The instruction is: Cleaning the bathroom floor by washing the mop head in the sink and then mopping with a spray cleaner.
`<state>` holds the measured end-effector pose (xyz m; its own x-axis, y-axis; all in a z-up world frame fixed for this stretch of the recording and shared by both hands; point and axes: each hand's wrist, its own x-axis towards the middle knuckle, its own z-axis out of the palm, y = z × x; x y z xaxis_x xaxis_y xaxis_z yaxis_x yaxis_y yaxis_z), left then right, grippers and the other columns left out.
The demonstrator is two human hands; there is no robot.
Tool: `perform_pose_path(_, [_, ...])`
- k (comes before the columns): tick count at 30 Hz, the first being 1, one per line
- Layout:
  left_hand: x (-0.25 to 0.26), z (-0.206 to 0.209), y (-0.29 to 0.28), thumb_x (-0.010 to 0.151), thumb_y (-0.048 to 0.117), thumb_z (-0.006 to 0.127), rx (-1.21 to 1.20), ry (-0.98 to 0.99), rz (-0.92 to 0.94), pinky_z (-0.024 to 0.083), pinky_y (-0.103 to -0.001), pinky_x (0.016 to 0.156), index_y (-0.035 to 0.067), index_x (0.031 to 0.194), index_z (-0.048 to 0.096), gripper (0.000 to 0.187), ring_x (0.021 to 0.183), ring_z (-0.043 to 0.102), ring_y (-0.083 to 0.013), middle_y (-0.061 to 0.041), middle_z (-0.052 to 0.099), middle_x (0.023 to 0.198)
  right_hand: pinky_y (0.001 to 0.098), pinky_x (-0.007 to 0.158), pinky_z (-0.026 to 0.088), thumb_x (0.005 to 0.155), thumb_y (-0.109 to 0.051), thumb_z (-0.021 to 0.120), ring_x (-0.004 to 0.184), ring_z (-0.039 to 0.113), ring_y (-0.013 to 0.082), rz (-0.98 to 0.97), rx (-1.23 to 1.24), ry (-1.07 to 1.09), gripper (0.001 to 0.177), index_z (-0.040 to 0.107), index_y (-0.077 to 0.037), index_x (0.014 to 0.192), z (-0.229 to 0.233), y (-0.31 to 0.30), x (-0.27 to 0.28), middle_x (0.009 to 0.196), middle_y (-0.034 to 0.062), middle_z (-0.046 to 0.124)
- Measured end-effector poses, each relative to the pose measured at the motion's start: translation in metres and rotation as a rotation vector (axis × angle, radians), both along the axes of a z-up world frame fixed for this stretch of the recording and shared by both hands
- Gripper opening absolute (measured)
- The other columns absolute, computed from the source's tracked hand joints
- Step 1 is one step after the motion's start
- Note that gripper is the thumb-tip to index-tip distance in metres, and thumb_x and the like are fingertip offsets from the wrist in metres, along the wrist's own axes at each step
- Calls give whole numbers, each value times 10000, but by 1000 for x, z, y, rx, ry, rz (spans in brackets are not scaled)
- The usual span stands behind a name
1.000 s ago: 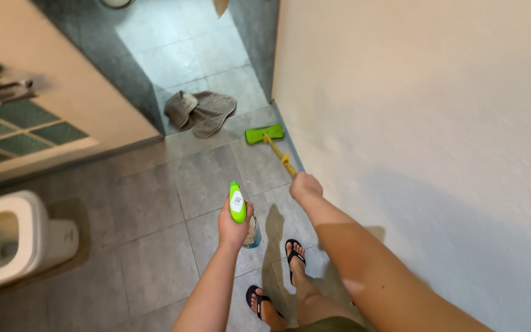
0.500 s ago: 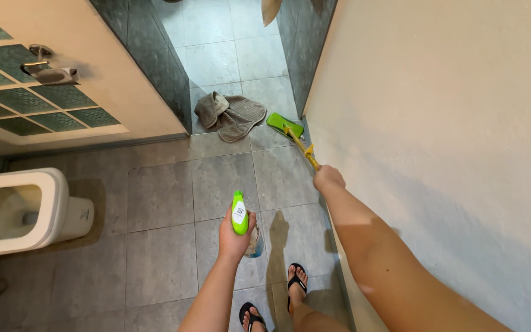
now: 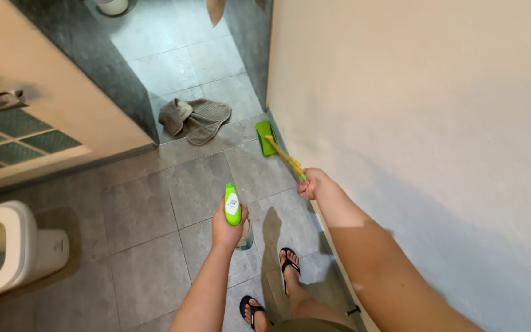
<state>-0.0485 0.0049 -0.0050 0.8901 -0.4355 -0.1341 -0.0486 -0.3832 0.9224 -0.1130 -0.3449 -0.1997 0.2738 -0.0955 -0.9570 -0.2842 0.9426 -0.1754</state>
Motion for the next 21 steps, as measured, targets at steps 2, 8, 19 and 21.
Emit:
perform_pose_path(2, [-11, -3, 4, 829, 257, 784, 13, -1, -34, 575, -359, 778, 78, 1121, 659, 365, 814, 744, -229, -85, 763, 884, 248, 373, 249, 1050, -393, 456, 361, 277, 76, -27, -33, 20, 354, 437, -124, 820, 20, 24, -25, 560, -25, 392])
perform_pose_path(8, [-38, -15, 9, 818, 238, 793, -6, -26, -129, 568, -361, 792, 96, 1261, 638, 491, 845, 741, -228, -89, 761, 915, 235, 395, 302, 1025, -370, 572, 417, 321, 80, 24, -207, 85, 266, 554, -122, 929, 36, 71, -93, 686, 58, 552])
perform_pose_path(19, [-30, -21, -13, 821, 200, 788, -39, 42, -127, 577, -351, 819, 92, 1332, 609, 552, 864, 748, -217, -96, 772, 934, 444, 1006, 511, 965, -136, 492, 1215, 636, 315, 1020, -1182, 543, 394, 699, -239, 1284, 171, 136, -53, 1274, 129, 687])
perform_pose_path(21, [-20, -14, -19, 831, 203, 766, 35, 63, -100, 573, -346, 832, 113, 1386, 580, 592, 882, 750, -204, -83, 766, 954, 447, 981, 532, 956, -151, 509, 1189, 656, 310, 1017, -1173, 550, 395, 686, -239, 1298, 155, 123, -31, 1255, 119, 696])
